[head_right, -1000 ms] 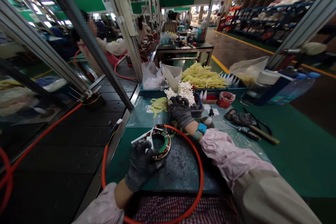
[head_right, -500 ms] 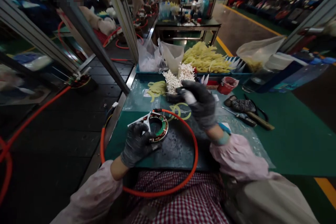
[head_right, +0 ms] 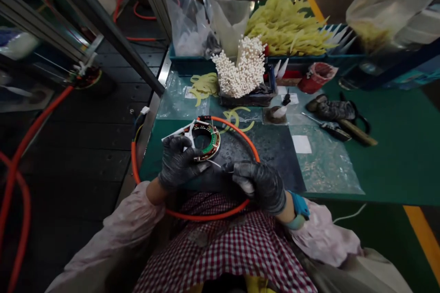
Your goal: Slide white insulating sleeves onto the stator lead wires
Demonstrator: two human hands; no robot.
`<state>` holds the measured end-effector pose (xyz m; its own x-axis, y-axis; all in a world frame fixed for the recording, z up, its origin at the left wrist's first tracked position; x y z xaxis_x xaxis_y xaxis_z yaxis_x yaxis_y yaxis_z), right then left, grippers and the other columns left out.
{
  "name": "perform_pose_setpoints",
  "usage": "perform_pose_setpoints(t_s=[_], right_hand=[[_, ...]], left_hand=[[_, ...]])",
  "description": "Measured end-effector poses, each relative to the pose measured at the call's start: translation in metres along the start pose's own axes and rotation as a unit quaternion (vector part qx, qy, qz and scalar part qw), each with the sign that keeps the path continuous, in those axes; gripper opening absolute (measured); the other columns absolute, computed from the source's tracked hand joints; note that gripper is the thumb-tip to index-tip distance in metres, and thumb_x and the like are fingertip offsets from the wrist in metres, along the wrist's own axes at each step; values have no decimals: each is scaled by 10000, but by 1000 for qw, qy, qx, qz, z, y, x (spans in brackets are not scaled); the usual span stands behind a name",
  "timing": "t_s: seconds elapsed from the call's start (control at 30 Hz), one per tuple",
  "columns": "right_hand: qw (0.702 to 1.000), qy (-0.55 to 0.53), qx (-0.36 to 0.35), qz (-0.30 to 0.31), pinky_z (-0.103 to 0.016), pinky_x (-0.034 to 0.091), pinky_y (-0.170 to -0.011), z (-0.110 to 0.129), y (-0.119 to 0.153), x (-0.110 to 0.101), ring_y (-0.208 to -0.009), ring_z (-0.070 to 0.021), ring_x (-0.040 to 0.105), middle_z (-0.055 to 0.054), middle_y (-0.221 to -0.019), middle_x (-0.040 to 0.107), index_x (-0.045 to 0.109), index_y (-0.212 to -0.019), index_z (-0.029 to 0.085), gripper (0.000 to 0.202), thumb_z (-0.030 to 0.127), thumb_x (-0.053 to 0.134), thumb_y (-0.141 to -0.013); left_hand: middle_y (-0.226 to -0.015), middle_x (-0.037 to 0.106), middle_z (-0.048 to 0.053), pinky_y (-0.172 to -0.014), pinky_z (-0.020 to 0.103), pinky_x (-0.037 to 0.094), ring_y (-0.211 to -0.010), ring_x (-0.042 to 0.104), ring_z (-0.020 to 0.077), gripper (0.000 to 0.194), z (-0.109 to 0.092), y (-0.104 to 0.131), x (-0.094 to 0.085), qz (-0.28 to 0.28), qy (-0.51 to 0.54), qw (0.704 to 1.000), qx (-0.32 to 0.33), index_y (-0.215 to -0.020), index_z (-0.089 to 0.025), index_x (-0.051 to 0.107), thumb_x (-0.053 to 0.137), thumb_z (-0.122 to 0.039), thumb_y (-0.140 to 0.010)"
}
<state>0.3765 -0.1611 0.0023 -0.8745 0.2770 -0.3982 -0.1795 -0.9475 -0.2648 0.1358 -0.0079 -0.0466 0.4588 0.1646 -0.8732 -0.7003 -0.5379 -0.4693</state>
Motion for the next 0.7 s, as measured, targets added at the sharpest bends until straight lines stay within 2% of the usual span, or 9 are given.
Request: perform_pose_setpoints(t_s=[0.1, 0.2, 0.27, 0.37, 0.43, 0.5, 0.6, 0.67, 0.7], right_hand=[[989, -86, 50, 112, -396, 696, -581, 4, 10, 3, -543, -231, 710, -6, -635, 712, 881, -982, 329, 435, 569, 560, -1152], [976, -113, 97, 157, -364, 683, -591, 6, 17, 3, -573, -220, 715, -12, -636, 696, 904, -1027, 303, 445, 551, 556, -1151], [978, -105, 84, 162, -383, 711, -692, 7, 19, 3, -693, -239, 774, -32, -694, 735, 907, -1073, 300, 396, 540, 596, -1133], [975, -98, 22, 199, -387, 721, -765, 7, 15, 8, -773, -234, 805, -48, -786, 795, 896, -1068, 314, 450, 541, 520, -1164], [972, -85, -15, 220, -393, 724, -805, 3, 9, 17, -847, -235, 824, -62, -922, 855, 889, -1089, 332, 460, 569, 504, -1169], [977, -27, -43, 209, -403, 720, -823, -5, -1, 27, -875, -239, 820, -65, -1013, 877, 883, -1140, 341, 413, 576, 543, -1156], [980, 98, -83, 152, -443, 701, -904, -16, -24, 42, -950, -262, 810, -69, -1086, 878, 873, -1186, 332, 337, 540, 611, -1142], [976, 158, -76, 127, -458, 675, -970, -18, -46, 49, -1050, -292, 807, -90, -1148, 874, 861, -1254, 306, 314, 521, 672, -1127], [971, 187, -61, 135, -450, 664, -966, -17, -59, 52, -1057, -302, 805, -103, -1146, 872, 852, -1292, 282, 318, 502, 700, -1119]], left_hand=[[-1193, 686, 75, -1182, 488, 402, -1220, 604, 327, 306, 0, 0, -2, 1, 16, 1000, 2, -1016, -300, 783, 879, -569, -907], [-1183, 681, 78, -1163, 489, 417, -1208, 607, 326, 283, -1, -1, -4, 1, 17, 1000, 7, -1009, -290, 791, 860, -552, -925], [-1165, 680, 78, -1149, 487, 422, -1192, 609, 326, 284, -2, -2, -5, 3, 7, 1000, 0, -1001, -286, 800, 859, -553, -923], [-1137, 673, 76, -1118, 469, 437, -1158, 614, 314, 263, -3, -4, -8, -19, 3, 1000, 11, -997, -283, 804, 852, -533, -930], [-1143, 670, 79, -1106, 465, 449, -1153, 618, 309, 265, -2, -4, -9, -28, 9, 999, 27, -1015, -279, 804, 849, -526, -932], [-1172, 671, 82, -1123, 479, 448, -1182, 618, 318, 308, 2, -3, -8, -9, 17, 999, 29, -1048, -280, 809, 872, -544, -904], [-1198, 674, 78, -1160, 494, 430, -1215, 613, 328, 334, 7, 0, -5, 27, 25, 999, 12, -1050, -291, 823, 921, -543, -855], [-1184, 676, 71, -1160, 485, 427, -1201, 613, 319, 297, 8, 0, -5, 26, 27, 999, 4, -1039, -307, 841, 924, -532, -863], [-1173, 675, 67, -1152, 478, 431, -1187, 615, 313, 284, 8, -1, -5, 20, 29, 999, 5, -1046, -320, 852, 920, -534, -871]])
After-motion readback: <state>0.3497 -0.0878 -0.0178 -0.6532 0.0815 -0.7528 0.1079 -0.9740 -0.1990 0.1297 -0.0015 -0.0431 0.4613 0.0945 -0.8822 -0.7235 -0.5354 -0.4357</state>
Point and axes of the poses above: each hand's wrist, its own y-axis away from the middle knuckle, its own x-axis out of the palm, z = x × y, the point moved 3 cm from there along -y, towards the middle knuckle
